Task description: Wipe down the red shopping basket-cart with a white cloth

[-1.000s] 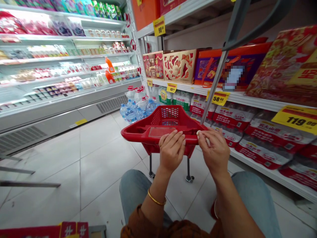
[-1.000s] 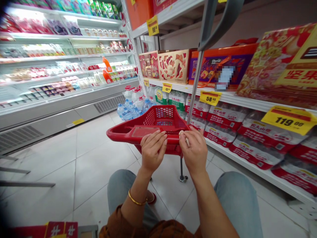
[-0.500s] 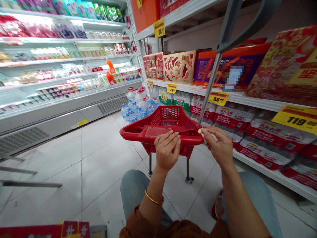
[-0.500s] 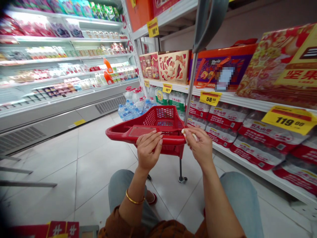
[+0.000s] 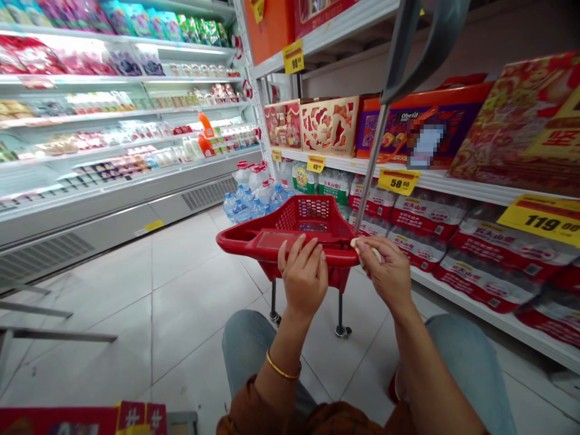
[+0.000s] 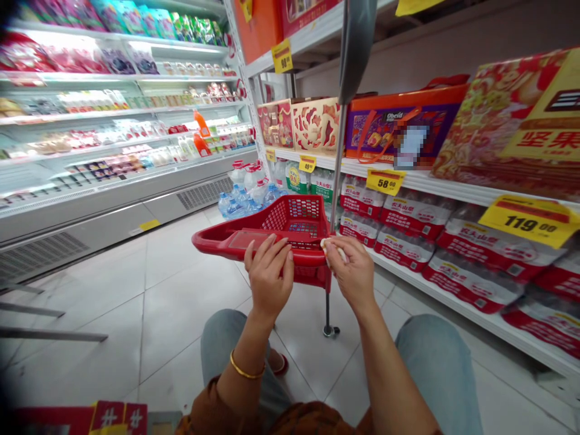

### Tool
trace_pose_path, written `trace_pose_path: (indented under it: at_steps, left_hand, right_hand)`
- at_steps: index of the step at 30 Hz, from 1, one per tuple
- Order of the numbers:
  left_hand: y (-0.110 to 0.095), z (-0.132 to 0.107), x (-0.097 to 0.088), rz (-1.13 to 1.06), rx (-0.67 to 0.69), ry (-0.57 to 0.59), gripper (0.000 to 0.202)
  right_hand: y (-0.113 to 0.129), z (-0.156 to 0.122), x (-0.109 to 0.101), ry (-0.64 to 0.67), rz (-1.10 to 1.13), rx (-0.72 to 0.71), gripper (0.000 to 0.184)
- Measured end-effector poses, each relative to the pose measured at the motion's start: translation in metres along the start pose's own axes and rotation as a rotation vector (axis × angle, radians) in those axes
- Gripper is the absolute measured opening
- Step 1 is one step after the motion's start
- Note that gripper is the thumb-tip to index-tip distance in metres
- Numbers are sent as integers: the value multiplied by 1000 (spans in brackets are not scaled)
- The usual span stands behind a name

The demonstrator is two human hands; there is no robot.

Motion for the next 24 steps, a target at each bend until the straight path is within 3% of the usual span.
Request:
trace_pose_path:
  at_steps: [8,14,24]
  left_hand:
    - [-27,-12,17,-64,48,149,28]
    - [-30,-17,17,-102,-23,103,24]
    - [-24,-11,9,-171,-1,106,17]
  right_hand:
    - [17,-6,3,38,-18,-11,19]
    - [26,-12,6,33,-9,-75,17]
    - [5,-12,8,59,42,-94,15]
Point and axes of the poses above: each hand's wrist, its own z-axis towards the middle knuckle, its own x-axis out of the palm, y = z × x, the point moved 1 cm from there along z, towards the middle knuckle, and after that the axes turned 11 degrees about -x, right-handed, at the moved point
